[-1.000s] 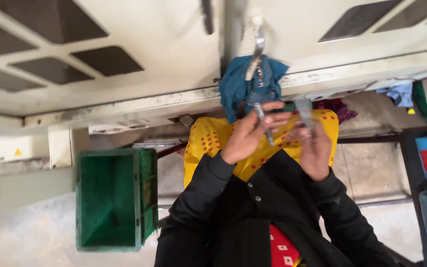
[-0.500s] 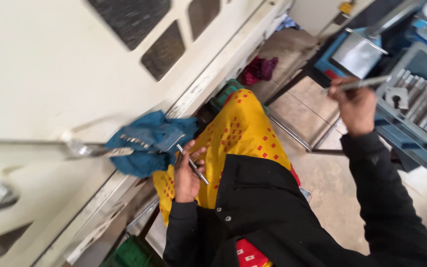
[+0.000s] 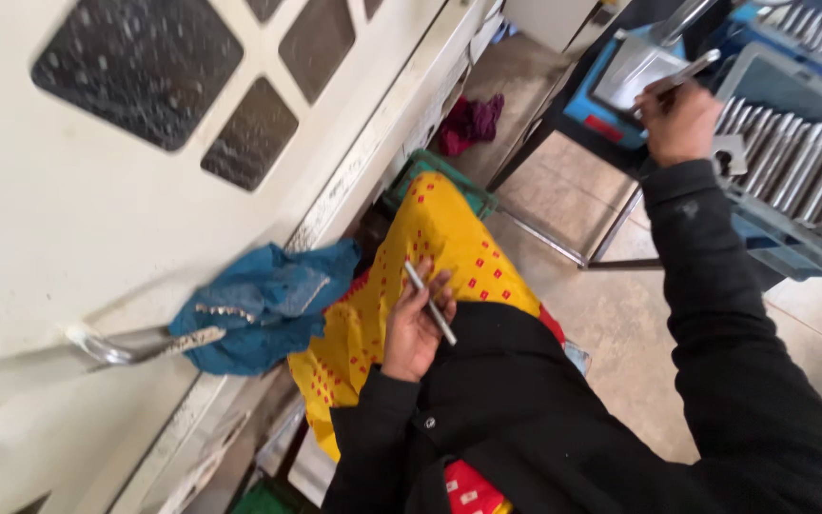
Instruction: The person selects cylindrical metal rods from a blue bin, weighs one on a digital scale, and then uses two rods to pry open a machine door. They insert the rods into the machine's interior and manipulate internal components before closing the door and wiping the handle with a cloth.
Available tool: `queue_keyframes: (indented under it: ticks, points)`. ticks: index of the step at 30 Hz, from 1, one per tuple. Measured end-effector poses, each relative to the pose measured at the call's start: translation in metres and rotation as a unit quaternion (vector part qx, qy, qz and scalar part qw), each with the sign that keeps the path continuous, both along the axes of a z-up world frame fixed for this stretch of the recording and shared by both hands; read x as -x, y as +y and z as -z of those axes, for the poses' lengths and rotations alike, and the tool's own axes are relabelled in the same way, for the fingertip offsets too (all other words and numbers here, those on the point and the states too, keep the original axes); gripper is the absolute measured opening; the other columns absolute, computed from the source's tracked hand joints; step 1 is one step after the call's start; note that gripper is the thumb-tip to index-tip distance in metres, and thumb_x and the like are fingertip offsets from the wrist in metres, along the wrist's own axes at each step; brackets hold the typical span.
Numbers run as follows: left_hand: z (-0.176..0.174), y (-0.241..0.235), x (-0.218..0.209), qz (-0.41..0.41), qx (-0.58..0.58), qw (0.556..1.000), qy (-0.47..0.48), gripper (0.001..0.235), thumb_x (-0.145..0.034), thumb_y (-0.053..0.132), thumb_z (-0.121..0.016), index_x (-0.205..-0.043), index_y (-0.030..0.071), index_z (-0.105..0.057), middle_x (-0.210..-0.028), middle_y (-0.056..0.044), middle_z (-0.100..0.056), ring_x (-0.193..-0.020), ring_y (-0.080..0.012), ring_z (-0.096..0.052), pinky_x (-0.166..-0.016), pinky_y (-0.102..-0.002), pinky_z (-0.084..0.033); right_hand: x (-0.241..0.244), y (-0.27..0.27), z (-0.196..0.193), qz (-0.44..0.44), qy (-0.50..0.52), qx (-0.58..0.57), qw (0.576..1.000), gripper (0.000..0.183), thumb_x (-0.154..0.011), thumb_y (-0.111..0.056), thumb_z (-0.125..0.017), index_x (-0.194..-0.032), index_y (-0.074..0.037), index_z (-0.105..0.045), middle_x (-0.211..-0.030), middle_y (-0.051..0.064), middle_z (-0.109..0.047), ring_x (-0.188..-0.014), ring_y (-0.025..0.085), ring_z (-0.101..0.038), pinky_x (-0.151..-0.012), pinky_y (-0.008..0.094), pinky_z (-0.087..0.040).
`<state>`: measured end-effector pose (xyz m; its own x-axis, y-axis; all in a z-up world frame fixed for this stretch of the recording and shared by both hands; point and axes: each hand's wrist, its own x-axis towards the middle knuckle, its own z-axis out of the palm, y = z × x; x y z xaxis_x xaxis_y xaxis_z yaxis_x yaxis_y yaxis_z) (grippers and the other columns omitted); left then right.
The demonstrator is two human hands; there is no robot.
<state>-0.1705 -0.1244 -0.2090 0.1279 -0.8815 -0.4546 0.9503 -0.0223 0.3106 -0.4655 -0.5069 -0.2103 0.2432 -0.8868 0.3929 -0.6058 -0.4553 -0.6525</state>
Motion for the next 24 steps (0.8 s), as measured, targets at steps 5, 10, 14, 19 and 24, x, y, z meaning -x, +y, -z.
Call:
queue_keyframes:
  ticks: [5,10,14,19,24]
  points:
    - [0.009,0.005,-0.003,-0.017,0.000,1.000,-0.022,0.049,-0.107,0.012,-0.048,-0.155,0.011,-0.043,-0.131,-0.013,-0.064,-0.103,-0.0184,-0.067,-0.089,-0.035,-0.059,0.000,-0.005,0.009,0.003,0.016,-0.023,1.000,0.015,-0.087,0.001,-0.081,-0.100,0.002,-0.075,-0.090,0.015,-0.075,-0.081,0.024,-0.076,-0.075,0.033,-0.059]
    - [0.017,0.004,-0.002,-0.018,-0.008,1.000,-0.022,0.049,-0.105,0.010,-0.047,-0.154,0.011,-0.044,-0.130,-0.012,-0.065,-0.101,-0.0164,-0.067,-0.087,-0.034,-0.059,0.003,-0.010,0.015,0.021,0.069,0.024,0.997,0.015,-0.086,-0.002,-0.085,-0.096,0.002,-0.075,-0.089,0.018,-0.074,-0.079,0.028,-0.074,-0.073,0.036,-0.058]
    - [0.018,0.006,-0.002,-0.024,-0.003,1.000,-0.004,0.047,-0.107,0.011,-0.047,-0.154,0.009,-0.044,-0.127,-0.012,-0.065,-0.099,-0.0154,-0.067,-0.087,-0.032,-0.059,0.003,-0.009,0.020,0.021,0.046,0.023,0.998,0.016,-0.087,-0.003,-0.084,-0.098,0.002,-0.074,-0.091,0.018,-0.074,-0.083,0.028,-0.075,-0.074,0.036,-0.059]
    - [0.017,0.009,-0.007,-0.048,0.004,0.999,-0.004,0.046,-0.107,0.010,-0.046,-0.154,0.009,-0.044,-0.126,-0.011,-0.065,-0.097,-0.0141,-0.066,-0.086,-0.031,-0.059,0.005,-0.010,0.023,0.042,0.075,0.003,0.996,0.015,-0.087,-0.006,-0.085,-0.096,0.002,-0.076,-0.090,0.018,-0.075,-0.078,0.029,-0.074,-0.073,0.036,-0.058]
    - [0.016,0.008,-0.009,-0.053,-0.001,0.999,0.000,0.046,-0.108,0.010,-0.045,-0.154,0.009,-0.044,-0.128,-0.011,-0.064,-0.098,-0.0139,-0.066,-0.087,-0.031,-0.058,0.007,-0.012,0.028,0.062,0.109,0.014,0.992,0.016,-0.085,-0.008,-0.087,-0.092,0.002,-0.077,-0.087,0.019,-0.075,-0.075,0.031,-0.073,-0.072,0.038,-0.057]
